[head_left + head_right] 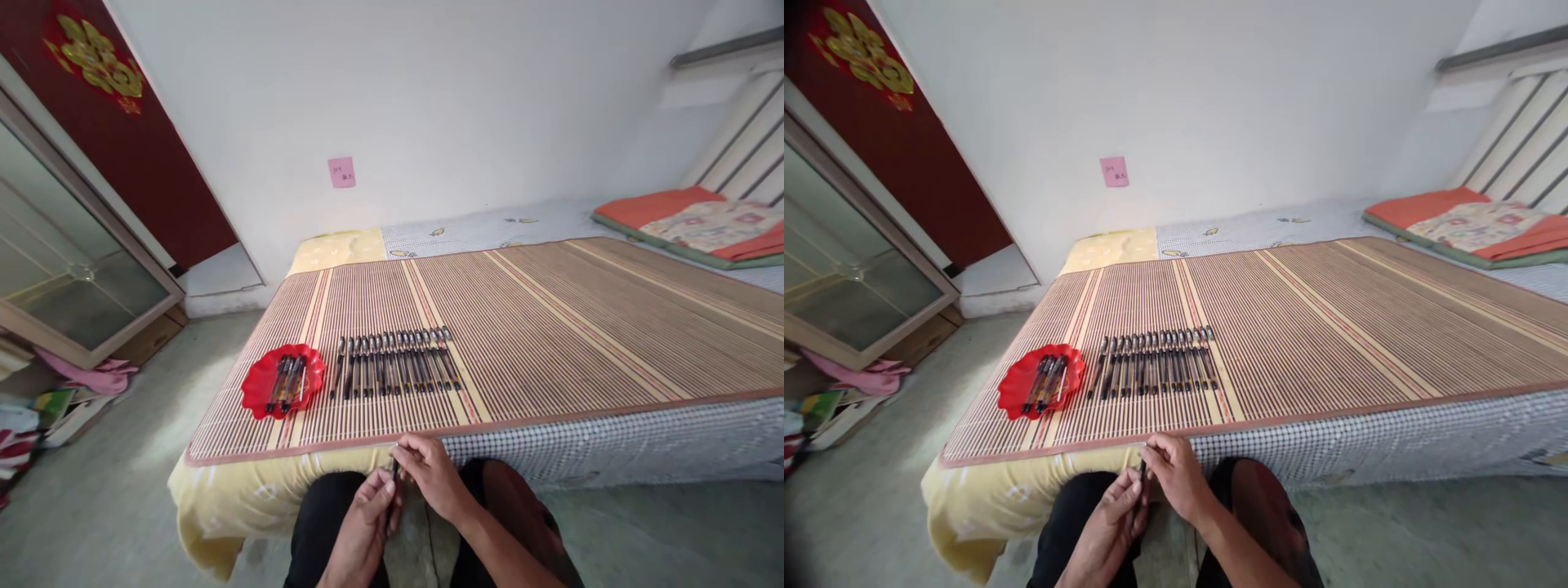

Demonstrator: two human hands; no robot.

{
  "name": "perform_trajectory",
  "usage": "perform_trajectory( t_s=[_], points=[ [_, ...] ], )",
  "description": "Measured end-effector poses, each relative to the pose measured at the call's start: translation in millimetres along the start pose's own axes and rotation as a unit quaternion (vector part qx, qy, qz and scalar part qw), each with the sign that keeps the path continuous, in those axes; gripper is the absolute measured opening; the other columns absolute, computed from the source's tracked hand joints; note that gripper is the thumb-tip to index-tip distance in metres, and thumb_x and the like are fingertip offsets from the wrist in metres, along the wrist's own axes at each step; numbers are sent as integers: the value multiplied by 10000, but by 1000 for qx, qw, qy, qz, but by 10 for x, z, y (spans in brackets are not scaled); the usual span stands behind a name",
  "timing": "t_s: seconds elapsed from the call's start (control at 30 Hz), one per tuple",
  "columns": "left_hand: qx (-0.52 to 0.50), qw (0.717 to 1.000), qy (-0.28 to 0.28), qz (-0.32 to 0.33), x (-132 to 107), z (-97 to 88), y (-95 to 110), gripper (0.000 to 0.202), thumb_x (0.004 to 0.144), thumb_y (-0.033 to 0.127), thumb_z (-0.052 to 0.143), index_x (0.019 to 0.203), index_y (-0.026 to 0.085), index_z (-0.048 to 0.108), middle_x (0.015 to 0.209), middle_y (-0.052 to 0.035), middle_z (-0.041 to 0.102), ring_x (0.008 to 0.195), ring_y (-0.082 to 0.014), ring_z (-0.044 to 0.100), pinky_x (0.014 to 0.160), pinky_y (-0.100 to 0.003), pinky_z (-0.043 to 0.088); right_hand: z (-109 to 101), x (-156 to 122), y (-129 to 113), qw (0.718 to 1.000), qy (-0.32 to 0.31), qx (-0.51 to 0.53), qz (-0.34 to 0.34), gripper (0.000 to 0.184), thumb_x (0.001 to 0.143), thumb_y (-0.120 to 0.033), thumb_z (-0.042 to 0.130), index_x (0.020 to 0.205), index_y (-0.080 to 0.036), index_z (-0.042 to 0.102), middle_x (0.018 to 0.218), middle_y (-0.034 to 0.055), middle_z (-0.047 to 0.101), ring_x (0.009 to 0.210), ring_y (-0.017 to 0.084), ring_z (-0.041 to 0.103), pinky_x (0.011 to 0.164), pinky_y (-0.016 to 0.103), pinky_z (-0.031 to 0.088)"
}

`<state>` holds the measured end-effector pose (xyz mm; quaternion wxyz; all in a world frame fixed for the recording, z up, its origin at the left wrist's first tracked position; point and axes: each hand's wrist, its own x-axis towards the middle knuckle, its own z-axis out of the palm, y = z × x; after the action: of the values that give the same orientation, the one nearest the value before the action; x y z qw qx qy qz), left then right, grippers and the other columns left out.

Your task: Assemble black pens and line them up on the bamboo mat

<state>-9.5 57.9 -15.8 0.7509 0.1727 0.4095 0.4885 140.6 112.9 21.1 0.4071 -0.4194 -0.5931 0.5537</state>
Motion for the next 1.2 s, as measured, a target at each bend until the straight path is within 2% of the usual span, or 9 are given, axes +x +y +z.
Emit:
perform_trajectory(
  t_s=[0.1, 0.17, 0.37, 0.57, 0.77, 0.9, 1.03, 1.13, 1.2],
  points=[
    [18, 999, -29, -9, -23, 5, 1, 387, 767, 481, 877, 843, 146, 698, 713, -2, 607, 578, -78, 480, 538, -199, 359, -10, -2, -10, 999, -26, 29, 9, 453, 948, -622, 559, 807, -206, 670, 589, -13, 598, 548, 163, 597, 560, 275, 438],
    [23, 999, -27, 2, -20, 4, -6, 399, 795, 511, 844, 843, 143, 696, 715, -11, 609, 599, -92, 493, 552, -208, 375, -15, -5, -4, 999, -31, 23, 8, 465, 955, -625, 546, 873, -199, 713, 601, -10, 610, 548, 161, 591, 552, 273, 429],
    [63, 996, -48, 39, 25, -3, -22, 435, 744, 488, 891, 797, 172, 595, 560, 74, 432, 454, -49, 246, 448, -214, 183, -35, -4, 76, 999, -47, -8, 12, 498, 948, -625, 556, 899, -174, 760, 629, -8, 587, 574, 145, 564, 562, 265, 404],
    [52, 998, -38, 4, -34, 50, 11, 459, 819, 570, 795, 850, 129, 667, 641, 3, 537, 526, -78, 386, 491, -221, 269, -91, 19, 153, 996, -74, 28, 32, 547, 951, -644, 535, 985, -151, 771, 656, 11, 626, 601, 150, 582, 599, 271, 443],
    [61, 995, -66, 41, 25, -69, -44, 416, 819, 499, 823, 887, 190, 553, 596, 75, 475, 425, -41, 253, 441, -215, 157, -97, -7, 67, 995, -87, 38, 28, 496, 954, -613, 564, 978, -156, 757, 653, -1, 606, 589, 133, 545, 591, 265, 422],
    [61, 995, -58, 53, 59, -96, -67, 447, 792, 475, 848, 821, 203, 495, 586, 76, 481, 438, -49, 270, 443, -213, 186, -61, -6, 90, 994, -52, 90, 37, 409, 891, -579, 677, 954, -175, 678, 661, -20, 604, 590, 134, 567, 587, 264, 440],
    [67, 995, -48, 48, 39, -52, -48, 406, 826, 495, 813, 802, 167, 575, 632, 35, 527, 489, -58, 325, 473, -212, 255, -43, 6, 133, 994, -19, 104, 29, 391, 846, -556, 733, 809, -186, 615, 628, -38, 572, 553, 116, 534, 565, 256, 426],
    [77, 996, -39, 33, 17, -24, -31, 456, 857, 563, 753, 784, 127, 642, 654, -9, 560, 522, -74, 385, 489, -220, 297, -59, 8, 124, 995, -30, 95, 19, 343, 881, -518, 700, 851, -178, 659, 654, -27, 598, 577, 117, 543, 581, 256, 431],
    [68, 997, -33, 25, 11, -21, -28, 471, 833, 584, 773, 833, 126, 664, 661, -3, 558, 516, -72, 378, 475, -215, 281, -76, 6, 110, 994, -38, 97, 16, 310, 896, -488, 682, 877, -179, 678, 661, -24, 610, 587, 118, 551, 589, 255, 433]
  ],
)
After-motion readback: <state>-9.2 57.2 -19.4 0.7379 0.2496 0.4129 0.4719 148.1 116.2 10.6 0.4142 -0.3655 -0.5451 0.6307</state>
